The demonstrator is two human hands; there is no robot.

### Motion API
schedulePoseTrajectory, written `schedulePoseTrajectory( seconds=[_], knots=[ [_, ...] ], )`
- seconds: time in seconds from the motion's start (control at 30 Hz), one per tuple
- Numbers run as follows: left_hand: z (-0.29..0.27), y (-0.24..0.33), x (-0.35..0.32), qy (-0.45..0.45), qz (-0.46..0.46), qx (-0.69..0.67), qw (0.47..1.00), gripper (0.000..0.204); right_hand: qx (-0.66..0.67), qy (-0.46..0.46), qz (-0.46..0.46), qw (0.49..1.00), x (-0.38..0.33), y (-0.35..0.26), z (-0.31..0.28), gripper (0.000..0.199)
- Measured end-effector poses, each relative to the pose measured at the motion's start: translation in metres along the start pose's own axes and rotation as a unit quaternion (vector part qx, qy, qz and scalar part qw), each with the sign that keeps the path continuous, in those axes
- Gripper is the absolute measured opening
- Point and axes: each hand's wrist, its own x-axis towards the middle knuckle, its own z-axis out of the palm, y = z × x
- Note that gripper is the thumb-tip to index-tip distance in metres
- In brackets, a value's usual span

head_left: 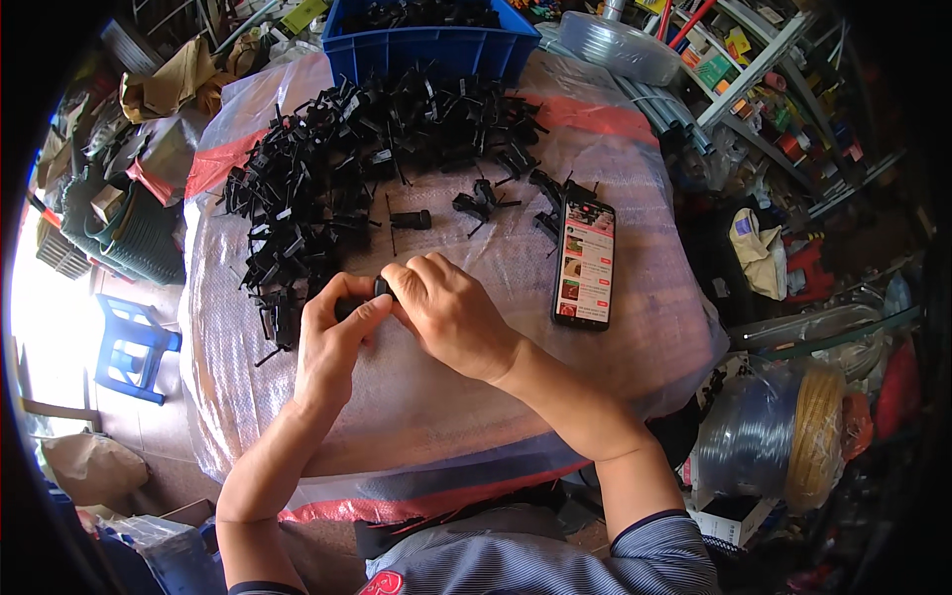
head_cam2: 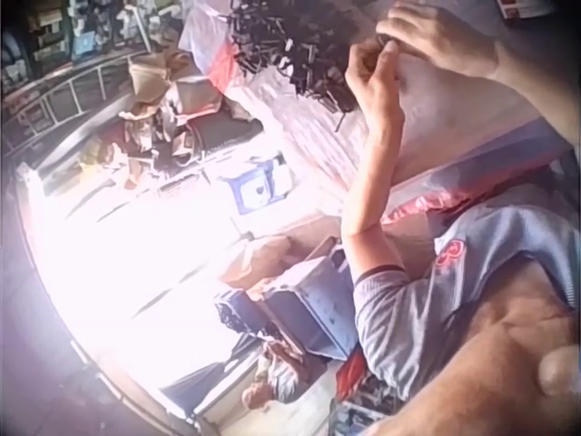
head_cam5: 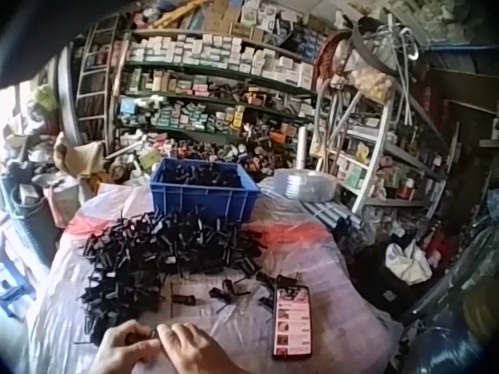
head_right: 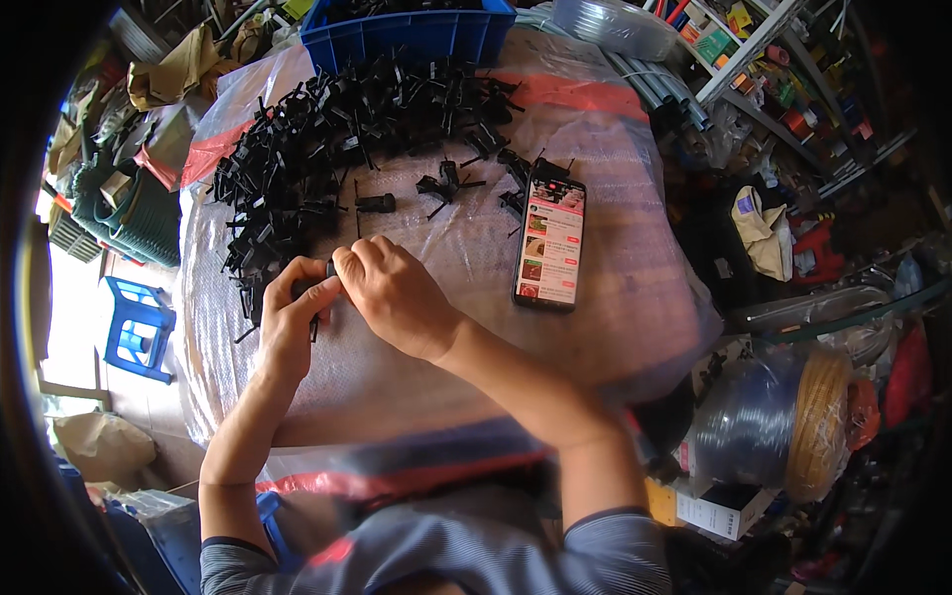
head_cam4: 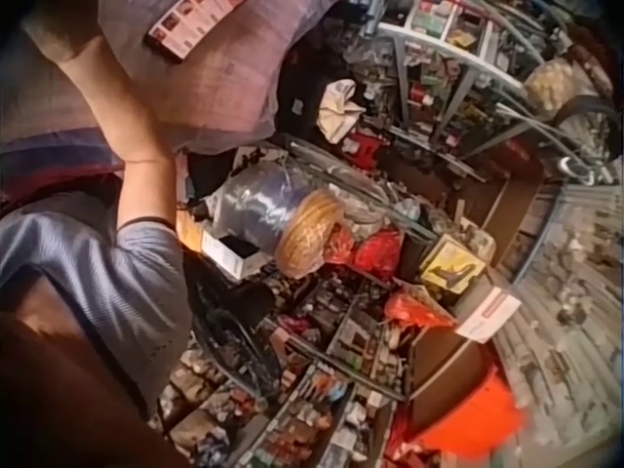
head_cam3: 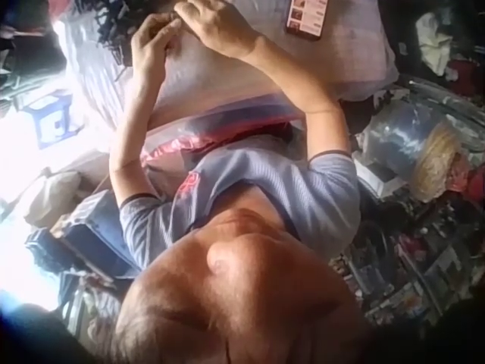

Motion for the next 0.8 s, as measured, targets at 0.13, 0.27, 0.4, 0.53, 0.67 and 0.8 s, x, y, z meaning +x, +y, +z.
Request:
schedulePoseTrajectory(
  seconds=[0.13,0.27,0.4,0.53,0.67,0.8],
  knots=[
    [0.002,0.006,0.000,0.013,0.001,-0.002,1.000,0.016,0.001,-0.002,0.022,1.000,0.000,-0.001,0.010,0.029],
    [0.000,0.006,-0.002,-0.008,-0.006,-0.035,0.999,0.014,0.068,0.020,0.030,0.997,0.005,-0.004,-0.002,0.028],
    [-0.003,0.000,0.005,-0.026,-0.005,-0.153,0.988,0.011,0.066,-0.013,0.069,0.995,-0.016,0.013,-0.054,0.039],
    [-0.024,0.003,0.020,-0.047,-0.068,-0.298,0.951,0.006,0.077,0.141,0.308,0.938,-0.079,0.028,-0.095,0.024],
    [-0.020,0.000,0.019,-0.121,-0.091,-0.328,0.933,0.014,0.069,0.133,0.394,0.907,-0.106,0.042,-0.114,0.021],
    [-0.022,-0.002,0.019,-0.157,-0.124,-0.304,0.932,0.027,0.032,0.061,0.373,0.925,-0.101,0.059,-0.109,0.021]
  ],
)
